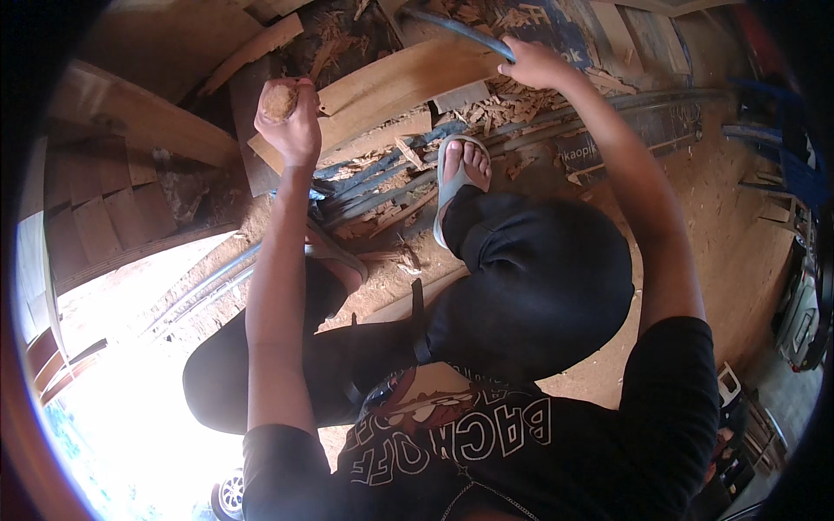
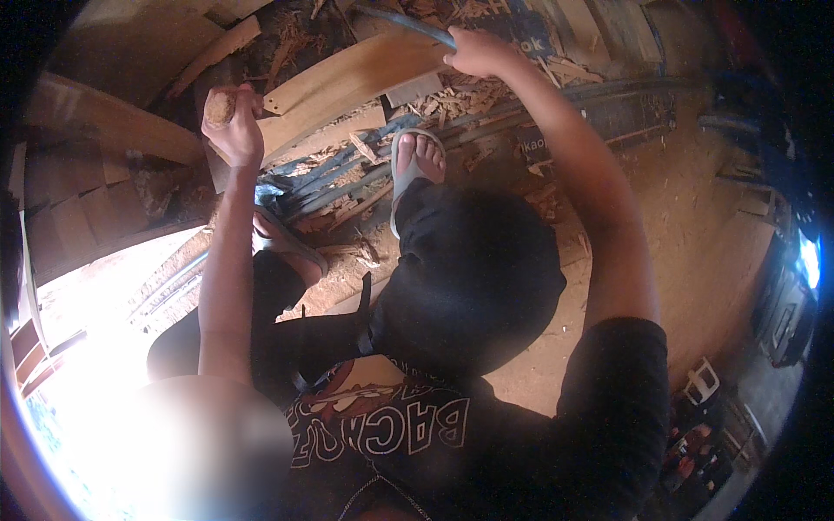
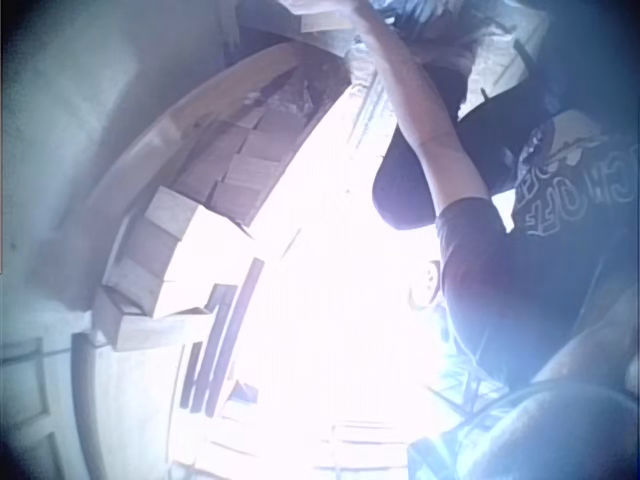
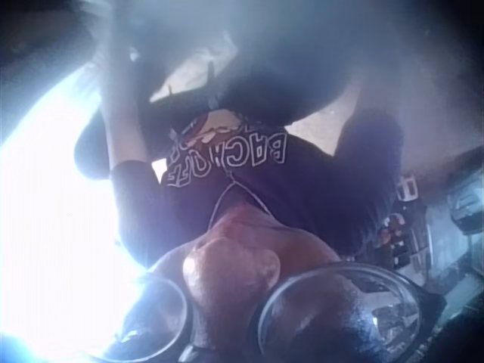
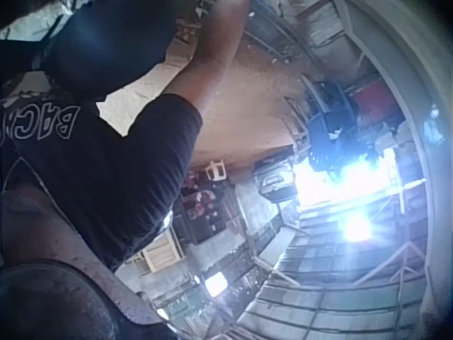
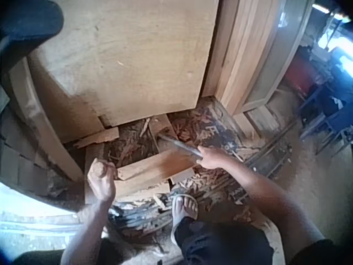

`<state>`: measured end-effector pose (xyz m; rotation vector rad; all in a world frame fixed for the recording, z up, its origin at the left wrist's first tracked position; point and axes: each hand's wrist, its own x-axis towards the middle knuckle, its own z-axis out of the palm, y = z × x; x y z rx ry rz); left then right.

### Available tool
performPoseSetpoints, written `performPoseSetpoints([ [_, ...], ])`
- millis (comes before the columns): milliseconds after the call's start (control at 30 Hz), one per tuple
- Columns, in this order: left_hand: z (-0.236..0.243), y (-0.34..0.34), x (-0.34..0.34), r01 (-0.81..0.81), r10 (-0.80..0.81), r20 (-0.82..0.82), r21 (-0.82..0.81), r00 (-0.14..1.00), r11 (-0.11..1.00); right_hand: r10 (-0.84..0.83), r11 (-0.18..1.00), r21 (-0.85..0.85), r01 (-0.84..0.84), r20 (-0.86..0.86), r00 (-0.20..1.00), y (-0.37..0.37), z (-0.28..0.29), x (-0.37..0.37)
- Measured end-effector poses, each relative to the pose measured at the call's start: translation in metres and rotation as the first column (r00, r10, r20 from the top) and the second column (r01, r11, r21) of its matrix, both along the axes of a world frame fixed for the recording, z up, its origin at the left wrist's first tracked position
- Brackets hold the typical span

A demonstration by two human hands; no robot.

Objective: The person sits cross-legged on the floor and uses a hammer and a small wooden mallet to repeatedly strike a piece of wood, carving out small sections and creating holes. The person occasionally adjusts the wood and removes debris.

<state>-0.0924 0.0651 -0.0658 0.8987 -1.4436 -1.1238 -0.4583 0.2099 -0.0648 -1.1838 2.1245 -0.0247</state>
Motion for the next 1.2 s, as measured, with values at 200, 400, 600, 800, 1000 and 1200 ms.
performPoseSetpoints([
  [200, -0.008, -0.009, -0.001, 0.102, -0.101, -0.023, 0.028, 0.995, 0.994, -0.413, 0.873, 0.302, 0.382, 0.875, 0.252, 0.007, 0.009, 0.005],
  [400, -0.003, -0.014, 0.000, 0.124, -0.125, 0.085, 0.019, 0.989, 0.992, -0.401, 0.850, 0.152, 0.505, 0.809, 0.430, -0.001, -0.008, 0.038],
  [600, 0.001, -0.011, -0.001, 0.166, -0.172, 0.069, 0.083, 0.983, 0.983, -0.314, 0.852, -0.290, 0.435, 0.381, 0.870, -0.001, 0.011, 0.083],
  [800, 0.004, -0.021, 0.004, 0.147, -0.155, 0.077, 0.103, 0.985, 0.984, -0.168, 0.749, -0.453, 0.483, 0.576, 0.800, 0.027, 0.054, 0.087],
  [1000, 0.014, -0.017, 0.001, 0.128, -0.126, 0.116, -0.008, 0.985, 0.992, -0.224, 0.826, -0.251, 0.505, 0.676, 0.702, 0.051, 0.071, 0.098],
  [1200, 0.018, -0.019, 0.005, 0.100, -0.101, 0.092, 0.019, 0.991, 0.995, -0.119, 0.852, -0.399, 0.339, 0.482, 0.868, 0.067, 0.102, 0.105],
])
